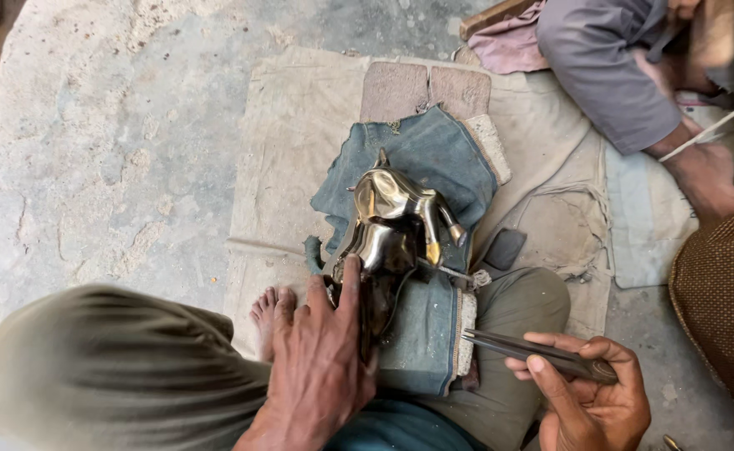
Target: The person sits on the floor and uses a small metal file to rub and smooth the surface of a shiny metallic figurine. They rotate the object frequently to access different areas, focusing on the body and limbs of the figurine.
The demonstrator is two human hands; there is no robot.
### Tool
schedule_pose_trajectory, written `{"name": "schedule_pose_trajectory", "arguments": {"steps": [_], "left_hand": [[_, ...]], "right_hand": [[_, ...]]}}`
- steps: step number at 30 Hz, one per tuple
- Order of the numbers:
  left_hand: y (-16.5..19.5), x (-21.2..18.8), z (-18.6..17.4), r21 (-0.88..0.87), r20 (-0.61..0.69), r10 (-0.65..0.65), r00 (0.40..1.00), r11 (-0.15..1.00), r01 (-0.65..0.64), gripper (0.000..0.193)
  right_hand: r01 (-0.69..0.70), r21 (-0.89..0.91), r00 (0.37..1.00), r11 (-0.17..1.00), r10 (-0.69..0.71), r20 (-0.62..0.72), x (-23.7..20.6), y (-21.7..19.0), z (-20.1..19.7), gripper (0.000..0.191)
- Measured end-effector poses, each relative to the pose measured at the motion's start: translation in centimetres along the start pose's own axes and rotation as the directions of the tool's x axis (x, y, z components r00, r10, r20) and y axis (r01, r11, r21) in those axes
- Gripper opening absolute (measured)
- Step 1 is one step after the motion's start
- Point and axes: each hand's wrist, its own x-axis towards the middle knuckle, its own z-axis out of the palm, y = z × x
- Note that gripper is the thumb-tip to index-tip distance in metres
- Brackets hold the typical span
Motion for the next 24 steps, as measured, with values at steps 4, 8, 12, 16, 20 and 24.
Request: {"name": "schedule_pose_trajectory", "arguments": {"steps": [4,8,12,16,20,24], "left_hand": [[1.5,0.4,-0.9,0.004,0.092,-0.094,0.991,0.996,0.094,0.115],[-0.4,-0.4,-1.7,-0.304,0.108,-0.136,0.985,0.938,0.163,0.124],[-4.2,0.4,-2.0,-0.593,-0.017,-0.176,0.984,0.795,0.132,0.118],[-7.3,1.1,-0.8,-0.996,0.072,-0.053,0.996,0.041,0.074,0.106],[-6.7,0.9,2.1,-0.914,0.151,0.033,0.988,-0.377,0.153,0.105],[-4.7,1.1,4.5,-0.925,0.07,0.083,0.994,-0.367,0.095,0.108]], "right_hand": [[0.011,0.154,1.0,0.988,-0.013,0.015,-0.2,0.3,-0.8,0.039],[-0.002,0.229,0.996,0.973,-0.019,0.09,-0.5,0.6,-0.8,0.039],[-0.01,0.265,0.996,0.964,-0.013,0.085,-1.0,0.9,-1.0,0.038],[0.016,0.273,0.997,0.962,-0.038,0.074,-1.9,1.3,-2.0,0.039],[0.064,0.304,0.998,0.951,-0.057,-0.033,-2.0,2.3,-2.1,0.038],[-0.037,0.159,0.997,0.987,0.046,-0.057,-0.8,3.3,-3.7,0.038]]}}
